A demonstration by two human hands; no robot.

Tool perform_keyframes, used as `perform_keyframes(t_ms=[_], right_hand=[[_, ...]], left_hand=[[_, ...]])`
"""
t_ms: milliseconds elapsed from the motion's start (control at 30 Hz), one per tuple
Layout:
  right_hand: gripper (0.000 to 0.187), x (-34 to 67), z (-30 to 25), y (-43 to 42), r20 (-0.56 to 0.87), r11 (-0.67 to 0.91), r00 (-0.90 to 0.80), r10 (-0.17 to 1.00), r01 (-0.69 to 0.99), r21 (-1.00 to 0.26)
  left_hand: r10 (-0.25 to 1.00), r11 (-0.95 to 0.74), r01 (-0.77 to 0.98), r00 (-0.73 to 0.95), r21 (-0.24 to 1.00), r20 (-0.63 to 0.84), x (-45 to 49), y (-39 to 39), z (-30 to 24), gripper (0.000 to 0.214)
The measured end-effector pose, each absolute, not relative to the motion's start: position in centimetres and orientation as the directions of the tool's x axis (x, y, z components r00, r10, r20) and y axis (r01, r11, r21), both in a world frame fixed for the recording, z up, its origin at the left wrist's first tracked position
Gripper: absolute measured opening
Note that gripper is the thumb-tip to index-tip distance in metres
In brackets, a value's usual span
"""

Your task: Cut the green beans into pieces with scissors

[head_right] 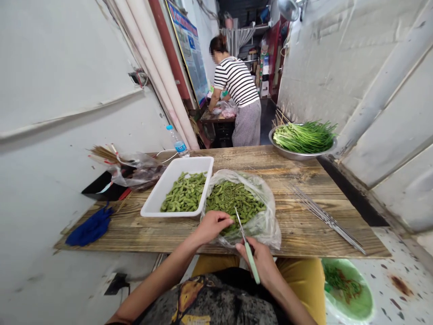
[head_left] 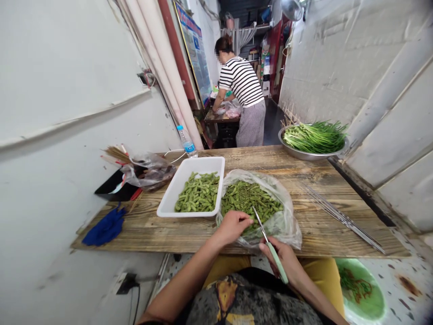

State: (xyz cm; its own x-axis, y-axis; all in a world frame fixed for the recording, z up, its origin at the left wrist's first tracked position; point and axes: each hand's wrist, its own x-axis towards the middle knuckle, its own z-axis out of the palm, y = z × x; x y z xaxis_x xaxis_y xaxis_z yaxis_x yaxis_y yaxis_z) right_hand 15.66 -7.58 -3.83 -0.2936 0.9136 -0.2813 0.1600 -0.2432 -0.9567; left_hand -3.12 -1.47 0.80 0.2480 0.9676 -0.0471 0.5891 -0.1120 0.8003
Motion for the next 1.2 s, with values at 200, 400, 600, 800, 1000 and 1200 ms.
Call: perform_keyframes(t_ms=[200, 400, 600, 800, 1000, 1200], right_hand=[[0.048, 16.0, -5.0, -7.2, -0.239, -0.241, -0.243, 0.940, 0.022, -0.970], [0.048, 15.7, -4.0, -7.2, -0.299, -0.323, -0.217, 0.929, -0.083, -0.943], [0.047, 16.2, -3.6, -7.8, -0.309, -0.323, -0.220, 0.925, -0.034, -0.946], [0.044, 16.1, -4.4, -7.9, -0.346, -0.346, -0.248, 0.905, 0.046, -0.937], [0.048, 15.8, -4.0, -7.5, -0.323, -0.302, -0.252, 0.912, 0.119, -0.946], [0.045, 15.8, -2.6, -7.5, -0.299, -0.243, -0.291, 0.909, 0.215, -0.946]], left_hand=[[0.873, 0.110, 0.913, -0.278, 0.394, 0.401, -8.6, 0.8, 2.8, 0.033], [0.952, -0.276, 0.912, 0.217, 0.302, 0.216, -3.5, 0.2, 1.1, 0.023], [0.910, -0.379, 0.793, 0.414, 0.477, 0.034, 0.5, 0.1, -1.9, 0.016], [0.956, -0.217, 0.616, 0.292, 0.757, 0.036, -1.6, 0.6, -0.4, 0.024], [0.954, -0.146, 0.517, 0.299, 0.843, -0.018, -2.0, 0.0, 0.3, 0.028], [0.939, -0.163, 0.453, 0.344, 0.877, -0.003, -2.0, -0.2, 0.9, 0.027]])
